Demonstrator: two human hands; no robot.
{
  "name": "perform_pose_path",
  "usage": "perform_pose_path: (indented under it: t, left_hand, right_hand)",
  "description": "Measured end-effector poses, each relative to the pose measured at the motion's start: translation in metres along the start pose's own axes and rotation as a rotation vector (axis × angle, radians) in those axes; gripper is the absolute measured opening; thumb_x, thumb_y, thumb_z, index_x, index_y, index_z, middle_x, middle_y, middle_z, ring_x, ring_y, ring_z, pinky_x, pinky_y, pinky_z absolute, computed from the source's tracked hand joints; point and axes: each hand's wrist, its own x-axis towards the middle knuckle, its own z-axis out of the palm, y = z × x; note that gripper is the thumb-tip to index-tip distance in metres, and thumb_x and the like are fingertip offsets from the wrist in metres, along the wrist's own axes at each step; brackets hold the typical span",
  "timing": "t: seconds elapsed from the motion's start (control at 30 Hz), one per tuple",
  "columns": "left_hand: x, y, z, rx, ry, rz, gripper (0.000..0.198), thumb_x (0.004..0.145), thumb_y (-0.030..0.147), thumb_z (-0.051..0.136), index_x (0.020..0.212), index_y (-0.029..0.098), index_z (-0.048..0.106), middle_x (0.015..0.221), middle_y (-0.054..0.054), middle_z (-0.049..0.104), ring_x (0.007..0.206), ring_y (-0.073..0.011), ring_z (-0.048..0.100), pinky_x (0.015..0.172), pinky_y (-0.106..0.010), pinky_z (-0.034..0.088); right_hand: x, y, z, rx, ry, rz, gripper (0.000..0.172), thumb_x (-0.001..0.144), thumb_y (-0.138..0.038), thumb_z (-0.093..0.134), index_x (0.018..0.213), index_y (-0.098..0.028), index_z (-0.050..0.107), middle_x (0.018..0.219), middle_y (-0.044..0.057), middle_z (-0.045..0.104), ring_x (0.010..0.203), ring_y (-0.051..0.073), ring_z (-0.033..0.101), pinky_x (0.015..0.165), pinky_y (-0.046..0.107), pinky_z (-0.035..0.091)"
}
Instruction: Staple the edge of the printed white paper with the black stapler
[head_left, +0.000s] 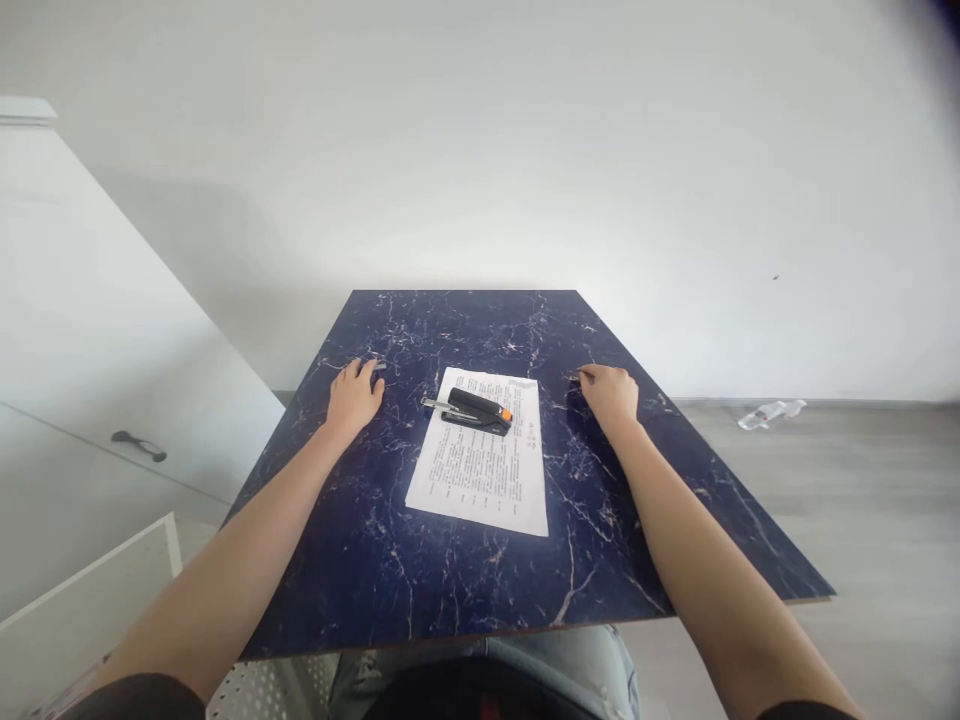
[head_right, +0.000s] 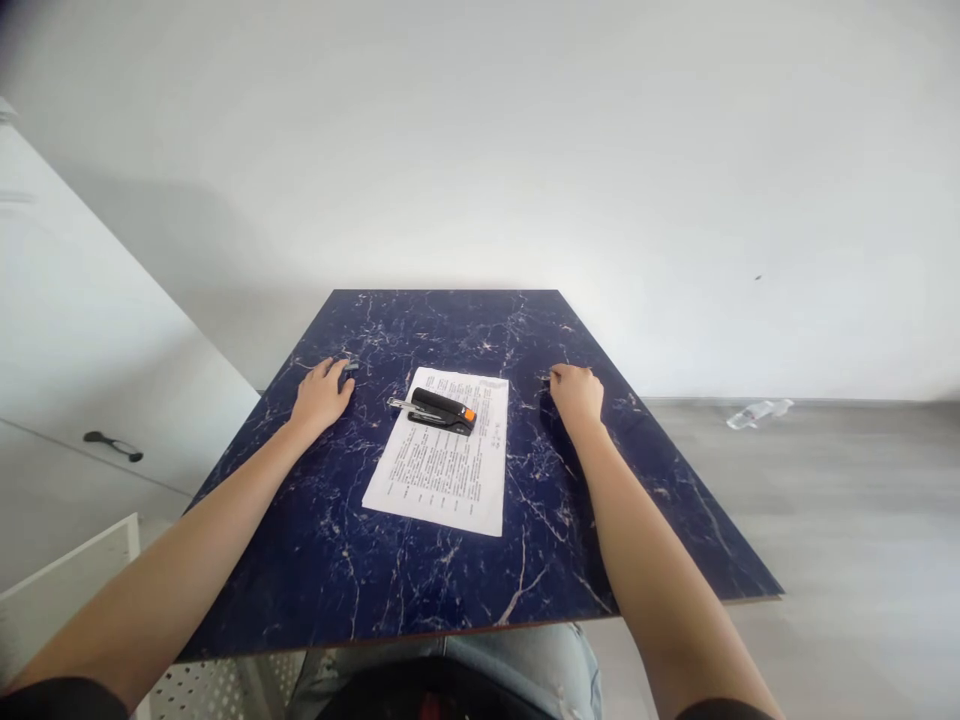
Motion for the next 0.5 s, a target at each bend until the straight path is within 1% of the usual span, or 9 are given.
perform_pose_path:
  t: [0.1,0.17,0.27,0.37,0.5]
  left_hand:
    - [0.000,0.001,-0.001,-0.011,-0.009,0.032,0.047,0.101,0.034,0.044,0.144,0.021,0.056,0.155,-0.017,0.051,0.144,-0.0421,0.045,0.116,-0.063,0.037]
    - [0.001,0.001,-0.004,-0.025,-0.009,0.039,0.043,0.100,0.033,0.045,0.139,0.021,0.060,0.152,-0.016,0.056,0.142,-0.0414,0.047,0.115,-0.063,0.038]
    - [0.001,0.004,-0.009,-0.043,-0.005,0.036,0.034,0.098,0.030,0.049,0.127,0.020,0.064,0.136,-0.017,0.066,0.129,-0.0392,0.057,0.108,-0.059,0.045]
    - [0.000,0.008,-0.015,-0.042,-0.001,0.037,0.024,0.097,0.026,0.050,0.114,0.020,0.066,0.119,-0.015,0.071,0.115,-0.0368,0.064,0.100,-0.054,0.049]
    - [-0.001,0.013,-0.021,-0.056,0.017,0.046,0.017,0.096,0.023,0.052,0.106,0.021,0.065,0.109,-0.011,0.073,0.106,-0.0320,0.067,0.097,-0.046,0.050]
  right_hand:
    - [-0.001,0.000,0.005,-0.034,-0.025,-0.023,0.033,0.096,-0.023,0.052,0.105,-0.022,0.084,0.096,0.016,0.079,0.090,0.029,0.075,0.080,0.036,0.053]
    - [-0.001,0.000,0.008,-0.026,-0.033,-0.038,0.034,0.093,-0.018,0.053,0.105,-0.023,0.084,0.099,0.016,0.079,0.092,0.029,0.075,0.081,0.035,0.052]
    - [-0.002,-0.001,0.008,-0.004,-0.014,-0.043,0.038,0.090,-0.013,0.052,0.111,-0.023,0.082,0.106,0.014,0.079,0.097,0.028,0.075,0.082,0.034,0.052]
    - [-0.002,-0.001,0.008,0.042,0.027,-0.026,0.038,0.091,-0.015,0.049,0.112,-0.020,0.080,0.110,0.013,0.079,0.103,0.028,0.073,0.085,0.034,0.053]
    - [0.001,0.000,0.012,0.212,0.008,-0.050,0.040,0.087,-0.012,0.048,0.113,-0.020,0.078,0.102,0.007,0.080,0.100,0.025,0.073,0.091,0.033,0.053]
